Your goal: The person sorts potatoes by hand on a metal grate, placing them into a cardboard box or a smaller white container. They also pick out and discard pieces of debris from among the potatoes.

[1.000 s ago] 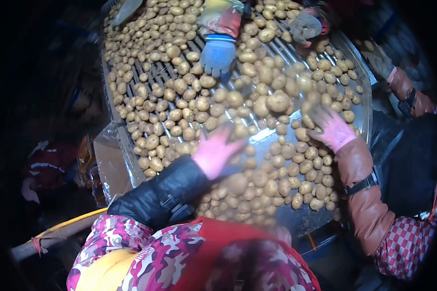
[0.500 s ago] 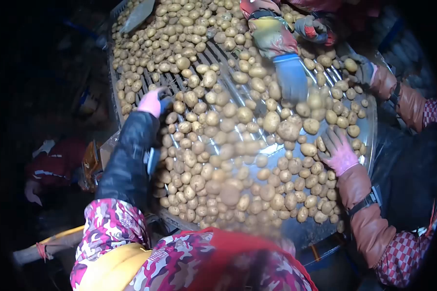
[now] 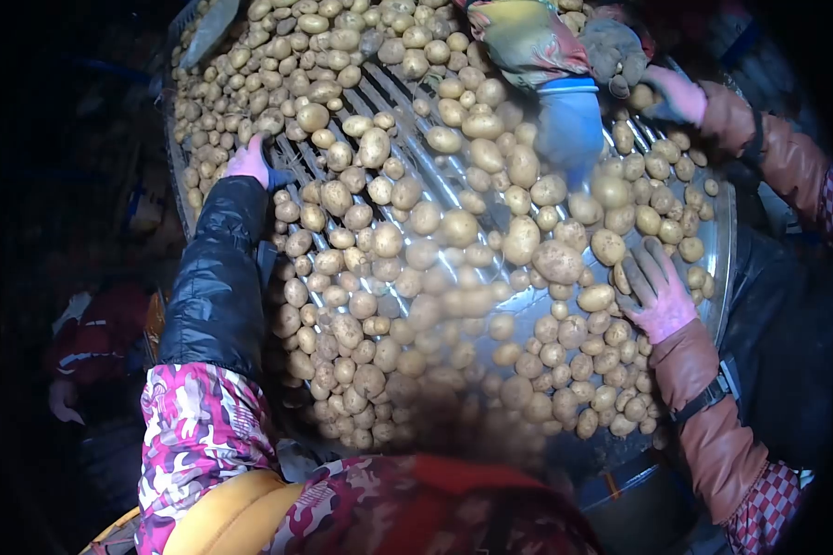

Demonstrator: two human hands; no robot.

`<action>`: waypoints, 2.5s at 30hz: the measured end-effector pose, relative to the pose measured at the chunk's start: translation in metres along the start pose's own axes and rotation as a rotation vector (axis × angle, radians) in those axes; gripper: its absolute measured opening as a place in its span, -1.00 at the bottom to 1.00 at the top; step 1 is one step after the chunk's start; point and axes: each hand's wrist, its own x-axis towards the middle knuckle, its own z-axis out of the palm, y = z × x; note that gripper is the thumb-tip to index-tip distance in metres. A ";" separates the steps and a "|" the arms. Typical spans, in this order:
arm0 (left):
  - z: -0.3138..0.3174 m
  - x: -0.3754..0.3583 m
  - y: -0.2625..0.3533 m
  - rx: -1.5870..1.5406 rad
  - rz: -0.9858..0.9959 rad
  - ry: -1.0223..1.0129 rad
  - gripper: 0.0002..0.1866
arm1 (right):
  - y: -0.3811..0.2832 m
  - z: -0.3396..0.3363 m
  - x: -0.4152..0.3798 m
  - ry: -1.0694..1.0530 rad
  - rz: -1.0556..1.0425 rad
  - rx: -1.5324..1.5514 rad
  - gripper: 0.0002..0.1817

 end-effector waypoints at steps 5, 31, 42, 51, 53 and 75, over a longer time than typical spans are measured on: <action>0.003 -0.019 0.019 0.159 0.062 0.035 -0.41 | 0.009 0.017 -0.015 -0.027 -0.022 0.002 -0.57; -0.023 -0.081 0.096 -0.233 0.529 0.225 -0.71 | 0.007 0.011 -0.016 -0.048 0.010 -0.051 -0.27; -0.005 -0.178 0.273 0.120 0.981 0.101 -0.77 | -0.033 -0.029 0.081 -0.224 -0.694 -0.209 -0.67; 0.002 -0.144 0.206 -1.106 0.529 -0.193 -0.76 | 0.008 -0.046 0.054 -0.229 -0.313 -0.127 -0.63; -0.011 -0.163 0.193 -1.041 0.508 -0.291 -0.74 | 0.015 -0.057 0.031 -0.216 -0.284 -0.181 -0.61; 0.004 -0.233 0.298 -0.239 0.509 -0.343 -0.70 | -0.005 -0.002 -0.089 -0.535 -0.480 -0.331 -0.30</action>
